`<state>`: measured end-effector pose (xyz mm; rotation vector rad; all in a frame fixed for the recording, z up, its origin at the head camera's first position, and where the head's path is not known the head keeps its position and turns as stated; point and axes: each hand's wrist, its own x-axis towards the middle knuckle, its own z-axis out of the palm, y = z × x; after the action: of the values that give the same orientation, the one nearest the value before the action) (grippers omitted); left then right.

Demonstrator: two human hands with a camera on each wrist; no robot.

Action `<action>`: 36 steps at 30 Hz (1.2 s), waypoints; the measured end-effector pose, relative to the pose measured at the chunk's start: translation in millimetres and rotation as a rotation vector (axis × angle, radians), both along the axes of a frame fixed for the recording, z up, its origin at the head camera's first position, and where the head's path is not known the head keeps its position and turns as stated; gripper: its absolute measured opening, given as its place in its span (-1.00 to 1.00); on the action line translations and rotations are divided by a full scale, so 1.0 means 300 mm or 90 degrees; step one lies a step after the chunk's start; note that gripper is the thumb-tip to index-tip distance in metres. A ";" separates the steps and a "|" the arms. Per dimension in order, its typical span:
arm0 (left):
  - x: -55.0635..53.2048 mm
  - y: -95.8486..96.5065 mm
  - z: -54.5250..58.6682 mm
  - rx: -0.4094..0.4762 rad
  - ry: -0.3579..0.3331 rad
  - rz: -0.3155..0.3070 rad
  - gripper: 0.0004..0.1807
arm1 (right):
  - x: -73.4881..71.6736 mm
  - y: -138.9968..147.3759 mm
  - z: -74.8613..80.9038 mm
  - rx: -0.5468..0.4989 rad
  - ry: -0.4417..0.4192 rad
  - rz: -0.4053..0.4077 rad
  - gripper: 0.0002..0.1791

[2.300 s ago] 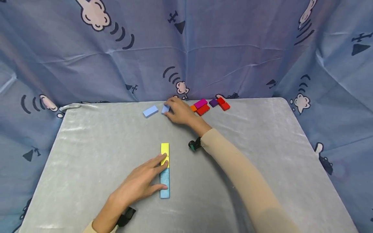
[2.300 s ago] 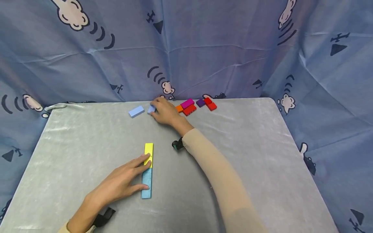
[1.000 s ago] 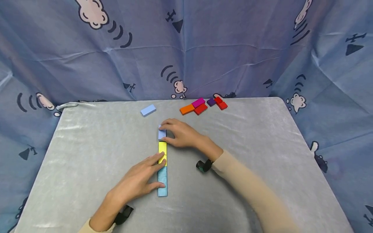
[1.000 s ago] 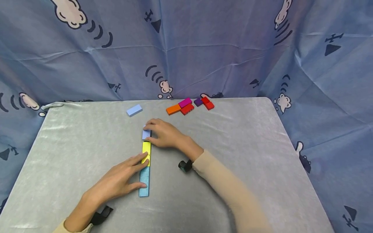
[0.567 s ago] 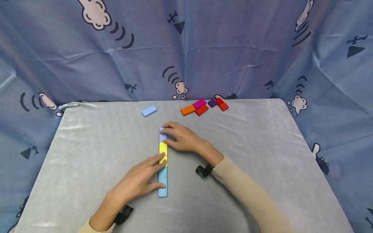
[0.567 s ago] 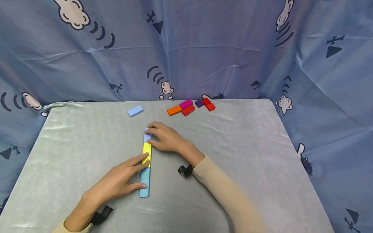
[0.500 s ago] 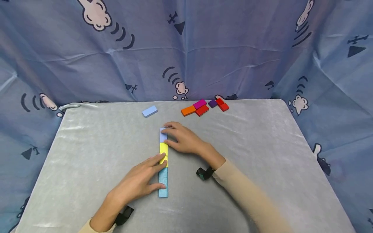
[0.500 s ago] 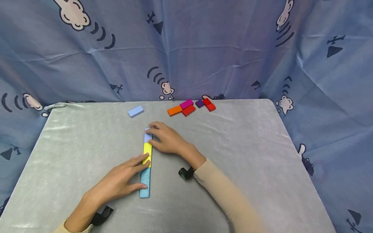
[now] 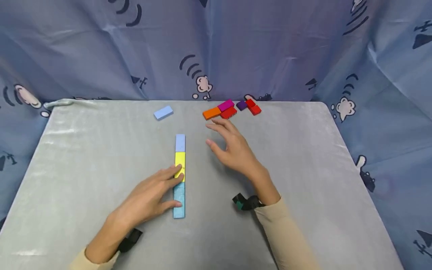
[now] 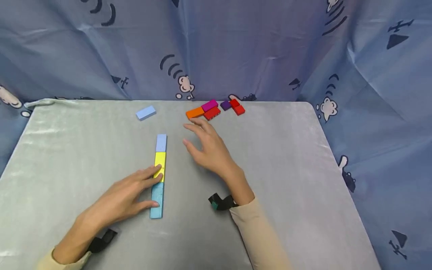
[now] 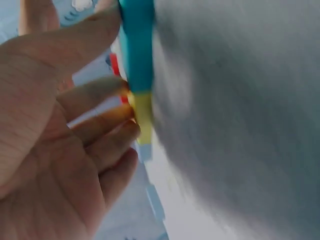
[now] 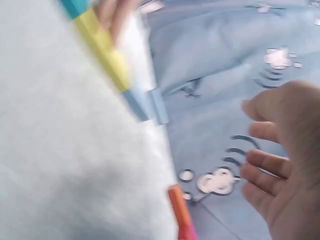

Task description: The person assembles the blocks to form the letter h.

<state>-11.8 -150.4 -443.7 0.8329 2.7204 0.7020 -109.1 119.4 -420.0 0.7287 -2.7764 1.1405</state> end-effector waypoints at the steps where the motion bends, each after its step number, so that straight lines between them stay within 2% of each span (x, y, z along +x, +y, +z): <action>1: -0.004 0.001 0.010 -0.009 -0.002 -0.001 -0.13 | -0.004 0.008 0.011 -0.004 0.002 -0.004 -0.49; 4: -0.001 0.008 0.019 -0.034 -0.014 -0.014 -0.11 | 0.000 0.023 0.017 -0.003 -0.017 0.004 -0.50; 12: 0.002 0.027 -0.007 -0.032 -0.005 -0.008 -0.11 | -0.017 0.008 -0.049 0.000 -0.034 0.042 -0.55; 17: 0.004 0.025 -0.007 -0.032 -0.002 -0.009 -0.12 | -0.012 -0.001 -0.069 -0.009 -0.037 0.048 -0.56; 21: 0.001 0.018 -0.001 -0.035 0.012 -0.012 -0.12 | -0.019 -0.006 -0.072 -0.012 -0.030 0.050 -0.57; 27: 0.002 0.021 -0.003 -0.028 0.010 -0.015 -0.12 | -0.025 -0.013 -0.076 -0.011 -0.027 0.050 -0.58; 36: 0.002 0.017 -0.004 -0.025 0.003 -0.010 -0.13 | -0.046 -0.049 -0.081 0.012 -0.055 0.059 -0.57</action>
<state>-11.2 -145.3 -445.0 0.8483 2.7197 0.6429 -123.0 104.7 -444.2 0.8380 -2.8553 1.1905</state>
